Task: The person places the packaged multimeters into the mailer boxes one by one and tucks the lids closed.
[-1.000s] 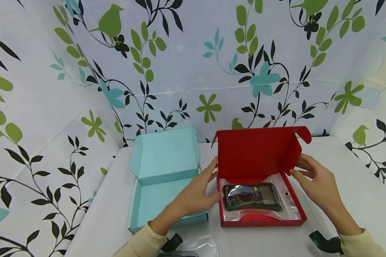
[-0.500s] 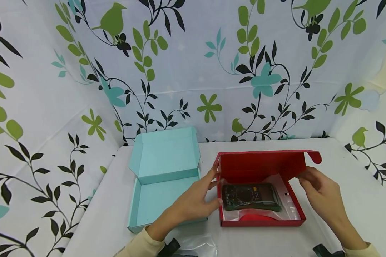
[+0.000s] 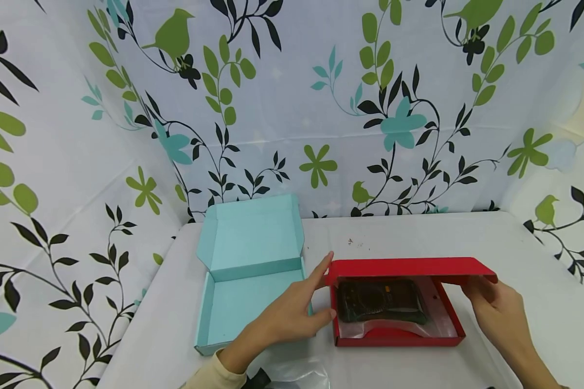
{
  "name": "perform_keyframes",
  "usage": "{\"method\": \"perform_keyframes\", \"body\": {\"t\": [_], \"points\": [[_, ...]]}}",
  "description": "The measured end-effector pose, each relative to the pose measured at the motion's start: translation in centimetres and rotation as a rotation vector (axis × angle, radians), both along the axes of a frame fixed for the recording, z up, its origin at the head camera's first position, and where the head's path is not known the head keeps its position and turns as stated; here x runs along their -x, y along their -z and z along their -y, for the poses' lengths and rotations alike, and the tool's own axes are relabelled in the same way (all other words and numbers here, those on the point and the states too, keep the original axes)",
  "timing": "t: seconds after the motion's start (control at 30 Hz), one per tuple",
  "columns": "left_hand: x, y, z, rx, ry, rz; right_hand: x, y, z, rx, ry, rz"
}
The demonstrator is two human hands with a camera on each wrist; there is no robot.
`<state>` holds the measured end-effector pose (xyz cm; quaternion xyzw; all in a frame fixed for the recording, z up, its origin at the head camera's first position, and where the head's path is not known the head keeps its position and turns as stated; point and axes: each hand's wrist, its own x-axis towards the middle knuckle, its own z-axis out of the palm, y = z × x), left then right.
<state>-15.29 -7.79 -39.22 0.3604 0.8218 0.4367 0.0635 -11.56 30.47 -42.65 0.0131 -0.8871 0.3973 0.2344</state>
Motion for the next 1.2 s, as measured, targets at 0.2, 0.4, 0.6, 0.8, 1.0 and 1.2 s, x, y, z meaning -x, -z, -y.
{"method": "perform_keyframes", "body": {"t": [0.2,0.4,0.6,0.8,1.0,1.2], "points": [[-0.5,-1.2,-0.2,-0.024,-0.049,-0.074,-0.5,0.8,-0.2,0.009,-0.014,0.008],[-1.0,-1.3,-0.7,-0.032,-0.054,-0.252,-0.9,1.3,-0.3,0.039,-0.021,0.043],[-1.6,-1.0,-1.0,-0.028,-0.09,-0.36,-1.1,1.2,-0.6,0.044,-0.058,0.04],[-2.0,-0.9,-1.1,-0.013,-0.071,-0.373,-1.5,0.8,-1.1,-0.041,-0.015,-0.024],[-2.0,-0.7,-1.0,-0.005,-0.04,-0.426,-2.3,0.0,-1.1,0.089,0.158,0.025],[-2.4,-0.5,-0.7,0.035,-0.024,-0.438,-3.4,0.1,-1.5,0.143,0.146,0.046]]}}
